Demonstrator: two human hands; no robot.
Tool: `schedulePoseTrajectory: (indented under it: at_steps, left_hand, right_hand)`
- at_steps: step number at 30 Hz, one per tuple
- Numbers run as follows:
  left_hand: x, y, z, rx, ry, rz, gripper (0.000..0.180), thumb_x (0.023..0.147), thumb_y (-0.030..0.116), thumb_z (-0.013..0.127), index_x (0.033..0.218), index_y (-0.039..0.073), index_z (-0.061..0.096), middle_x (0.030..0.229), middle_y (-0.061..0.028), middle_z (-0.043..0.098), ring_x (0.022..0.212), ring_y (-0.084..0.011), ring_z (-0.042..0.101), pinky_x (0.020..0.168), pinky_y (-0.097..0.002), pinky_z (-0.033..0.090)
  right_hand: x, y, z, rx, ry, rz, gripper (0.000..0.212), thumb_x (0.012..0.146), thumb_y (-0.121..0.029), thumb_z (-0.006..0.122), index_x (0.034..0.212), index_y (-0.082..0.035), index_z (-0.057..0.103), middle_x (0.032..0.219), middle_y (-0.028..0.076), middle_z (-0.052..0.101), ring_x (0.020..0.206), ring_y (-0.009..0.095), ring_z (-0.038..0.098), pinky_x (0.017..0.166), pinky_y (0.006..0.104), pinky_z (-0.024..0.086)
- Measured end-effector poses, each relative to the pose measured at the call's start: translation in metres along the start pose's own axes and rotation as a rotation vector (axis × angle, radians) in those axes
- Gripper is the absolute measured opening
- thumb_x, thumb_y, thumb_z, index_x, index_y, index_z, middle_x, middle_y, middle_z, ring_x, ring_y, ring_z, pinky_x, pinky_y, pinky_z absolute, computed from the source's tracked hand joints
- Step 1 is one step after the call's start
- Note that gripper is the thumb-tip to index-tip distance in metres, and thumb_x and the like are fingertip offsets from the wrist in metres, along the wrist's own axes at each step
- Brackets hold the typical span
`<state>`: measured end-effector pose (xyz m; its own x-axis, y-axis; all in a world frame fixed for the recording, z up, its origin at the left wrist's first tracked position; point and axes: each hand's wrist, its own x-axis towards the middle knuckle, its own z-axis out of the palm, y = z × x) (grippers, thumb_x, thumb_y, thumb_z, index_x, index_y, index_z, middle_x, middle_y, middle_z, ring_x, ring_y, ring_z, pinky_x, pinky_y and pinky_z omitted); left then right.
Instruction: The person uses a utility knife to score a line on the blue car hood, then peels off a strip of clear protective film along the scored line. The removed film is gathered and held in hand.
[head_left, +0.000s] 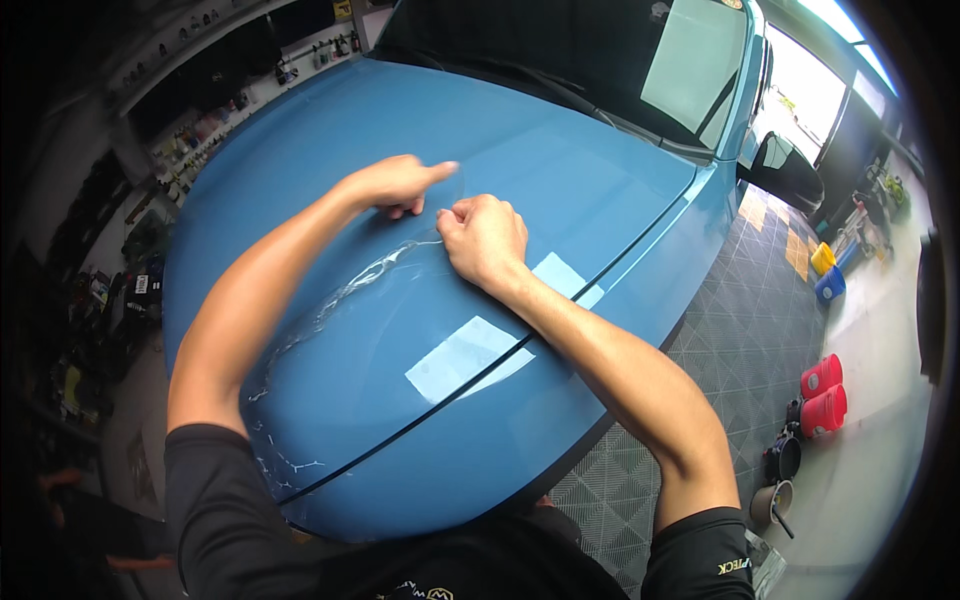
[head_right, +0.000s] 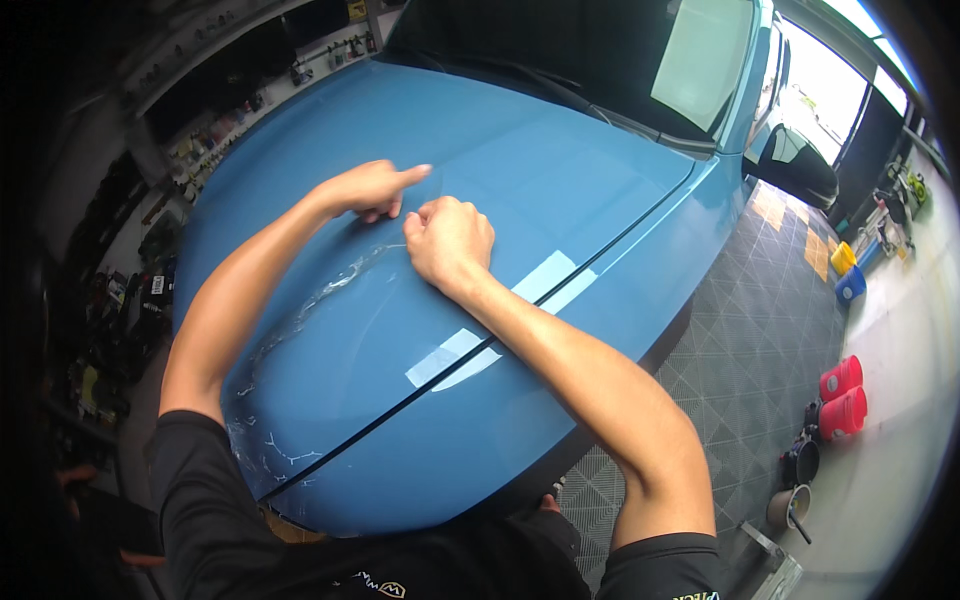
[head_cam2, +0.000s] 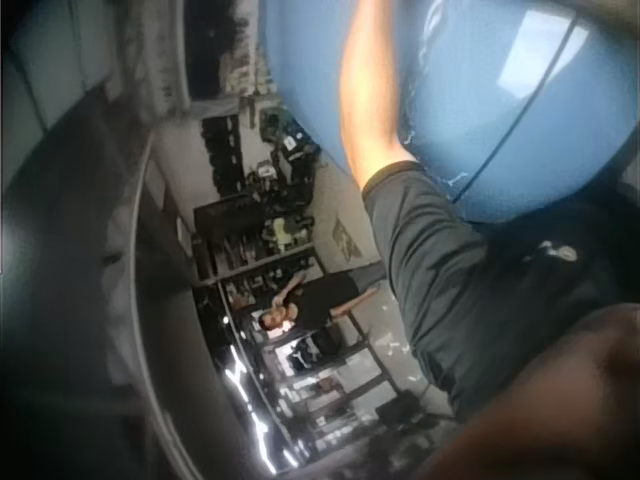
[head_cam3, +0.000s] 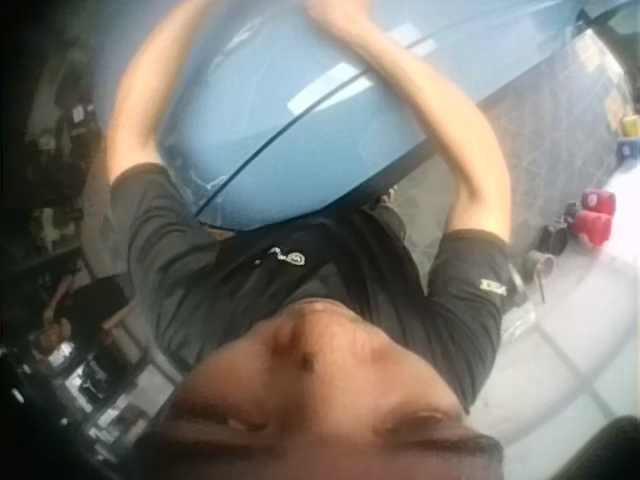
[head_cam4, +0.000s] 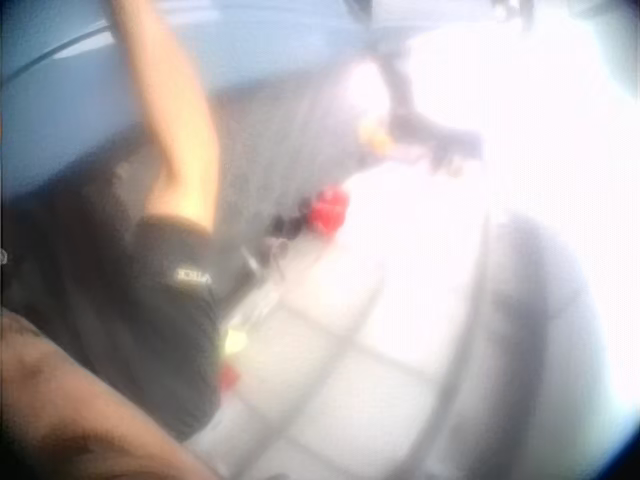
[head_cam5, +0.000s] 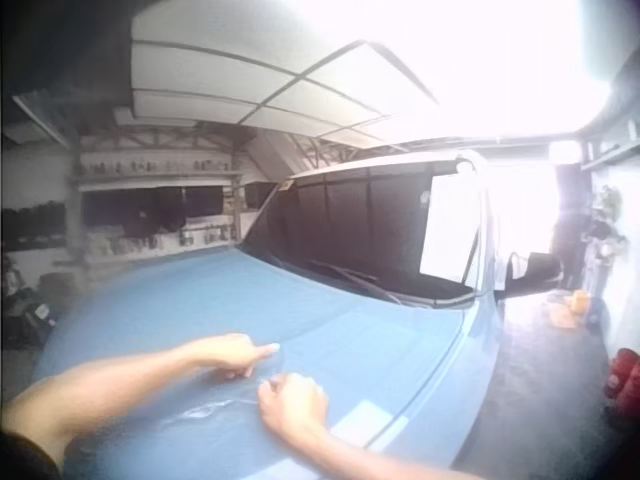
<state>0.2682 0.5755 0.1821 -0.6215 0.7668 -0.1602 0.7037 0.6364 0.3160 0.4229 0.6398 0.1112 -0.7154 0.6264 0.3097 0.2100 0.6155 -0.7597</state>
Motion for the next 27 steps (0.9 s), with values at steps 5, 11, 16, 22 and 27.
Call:
schedulePoseTrajectory:
  at_steps: [5, 11, 16, 22, 27]
  left_hand:
    - [0.056, 0.029, 0.016, 0.203, -0.064, 0.182, 0.074, 0.098, 0.061, 0.056, 0.075, -0.008, 0.073, 0.065, -0.0220, 0.066, 0.062, -0.0329, 0.065, 0.063, -0.0469, 0.053]
    - [0.016, 0.025, 0.022, 0.068, 0.094, 0.463, 0.033, 0.091, 0.023, 0.062, 0.075, -0.005, 0.070, 0.069, -0.0259, 0.066, 0.060, -0.0372, 0.061, 0.065, -0.0508, 0.051]
    - [0.001, 0.027, 0.033, 0.035, 0.147, 0.461, 0.033, 0.092, 0.020, 0.061, 0.071, -0.006, 0.066, 0.058, -0.0241, 0.057, 0.049, -0.0319, 0.051, 0.056, -0.0478, 0.046]
    - [-0.011, 0.024, 0.053, -0.326, 0.184, 0.477, 0.041, 0.098, 0.022, 0.062, 0.064, -0.001, 0.056, 0.052, -0.0019, 0.042, 0.052, -0.0092, 0.037, 0.050, -0.0351, 0.034]
    - [-0.016, 0.026, 0.061, -0.474, 0.210, 0.406, 0.043, 0.101, 0.024, 0.063, 0.064, 0.007, 0.051, 0.059, 0.0082, 0.041, 0.055, -0.0035, 0.034, 0.050, -0.0284, 0.029]
  right_hand:
    - [-0.002, 0.004, -0.006, -0.032, -0.044, -0.185, 0.026, 0.091, -0.024, 0.065, 0.074, -0.006, 0.074, 0.069, 0.018, 0.070, 0.068, 0.040, 0.069, 0.069, 0.0521, 0.055]
    - [-0.010, 0.001, 0.007, -0.177, 0.089, -0.442, 0.031, 0.090, -0.023, 0.065, 0.065, -0.005, 0.069, 0.058, 0.015, 0.064, 0.057, 0.036, 0.065, 0.057, 0.0490, 0.050]
    - [-0.016, 0.009, -0.035, -0.299, -0.092, -0.403, 0.043, 0.097, -0.029, 0.056, 0.067, -0.002, 0.070, 0.069, 0.022, 0.069, 0.068, 0.041, 0.069, 0.066, 0.0520, 0.055]
    - [0.082, 0.016, -0.072, -0.446, -0.132, -0.069, 0.045, 0.097, -0.040, 0.055, 0.101, -0.002, 0.079, 0.102, 0.023, 0.076, 0.098, 0.038, 0.075, 0.084, 0.0443, 0.059]
    - [0.138, 0.017, -0.039, -0.476, -0.471, -0.017, 0.030, 0.088, -0.029, 0.067, 0.107, -0.010, 0.080, 0.110, 0.016, 0.078, 0.107, 0.031, 0.074, 0.090, 0.0391, 0.058]
